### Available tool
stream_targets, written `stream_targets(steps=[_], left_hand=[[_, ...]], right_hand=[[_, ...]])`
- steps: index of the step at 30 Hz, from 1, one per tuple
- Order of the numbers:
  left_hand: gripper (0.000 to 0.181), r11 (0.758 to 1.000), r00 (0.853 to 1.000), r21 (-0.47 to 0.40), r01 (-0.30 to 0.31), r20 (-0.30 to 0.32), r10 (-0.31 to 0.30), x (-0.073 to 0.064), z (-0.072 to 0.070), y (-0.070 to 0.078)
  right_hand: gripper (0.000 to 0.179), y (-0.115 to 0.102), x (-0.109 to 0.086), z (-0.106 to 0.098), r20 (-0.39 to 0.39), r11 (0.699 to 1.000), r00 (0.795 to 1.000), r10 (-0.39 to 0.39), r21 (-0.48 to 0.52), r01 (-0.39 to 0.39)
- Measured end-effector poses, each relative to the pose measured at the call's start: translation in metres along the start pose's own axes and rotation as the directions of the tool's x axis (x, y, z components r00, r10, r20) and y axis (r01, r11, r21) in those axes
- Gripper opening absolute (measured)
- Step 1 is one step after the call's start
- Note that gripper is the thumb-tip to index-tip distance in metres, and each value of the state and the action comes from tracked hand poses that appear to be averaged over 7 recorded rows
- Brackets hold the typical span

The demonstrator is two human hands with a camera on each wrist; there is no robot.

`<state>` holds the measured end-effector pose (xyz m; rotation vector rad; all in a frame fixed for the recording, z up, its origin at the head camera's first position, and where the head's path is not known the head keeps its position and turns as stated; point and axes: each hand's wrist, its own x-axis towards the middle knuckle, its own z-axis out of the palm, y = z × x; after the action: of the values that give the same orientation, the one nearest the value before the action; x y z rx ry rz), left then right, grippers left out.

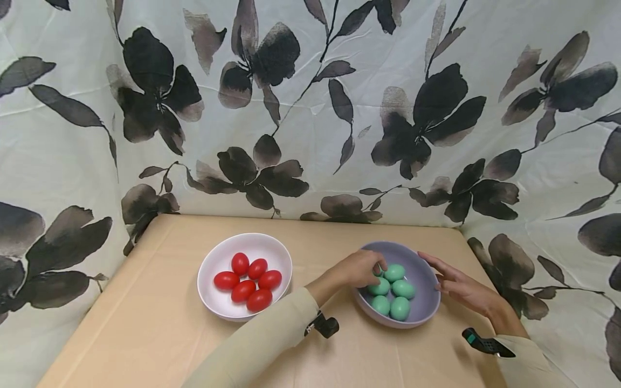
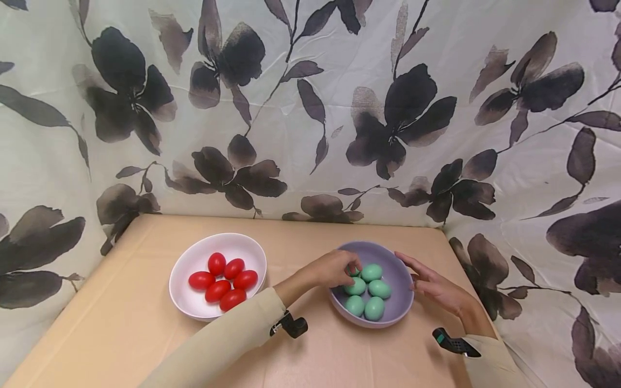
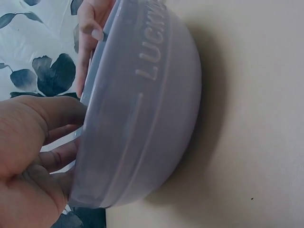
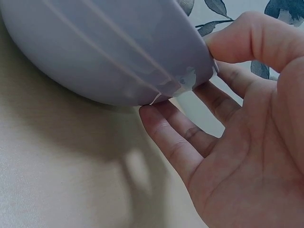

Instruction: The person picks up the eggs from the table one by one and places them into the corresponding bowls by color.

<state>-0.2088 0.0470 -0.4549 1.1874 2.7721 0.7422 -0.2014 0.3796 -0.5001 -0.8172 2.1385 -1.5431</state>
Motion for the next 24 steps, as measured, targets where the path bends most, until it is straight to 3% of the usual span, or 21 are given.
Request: stream_targets(steps=[6, 10, 15, 20, 24], left_hand=[[0.031, 0.989, 0.999, -0.143, -0.043, 0.007, 0.044, -0.002, -0.003, -0.008], [0.03, 0.962, 0.997, -0.261, -0.081, -0.011, 0.081, -0.006, -0.007, -0.015], [0.029, 0.924, 0.993, -0.365, -0.111, -0.085, 0.085, -0.015, -0.015, -0.024], [0.031, 0.91, 0.986, -0.395, -0.129, -0.147, 0.076, -0.027, -0.03, -0.035], [0.032, 0.913, 0.986, -0.394, -0.105, -0.16, 0.044, -0.037, -0.043, -0.043]], right_hand=[[0.074, 0.001, 0.0, 0.0, 0.0, 1.0, 1.0, 0.011, 0.0, -0.011], [0.075, 0.001, 0.0, 0.0, -0.005, 1.0, 1.0, 0.019, -0.004, -0.019], [0.074, 0.001, -0.001, 0.001, -0.021, 0.999, 1.0, 0.011, -0.031, -0.012], [0.062, -0.004, 0.001, 0.003, -0.126, 0.979, 0.991, -0.035, -0.202, 0.009], [0.054, -0.019, 0.008, 0.008, -0.249, 0.911, 0.961, -0.12, -0.412, 0.007]])
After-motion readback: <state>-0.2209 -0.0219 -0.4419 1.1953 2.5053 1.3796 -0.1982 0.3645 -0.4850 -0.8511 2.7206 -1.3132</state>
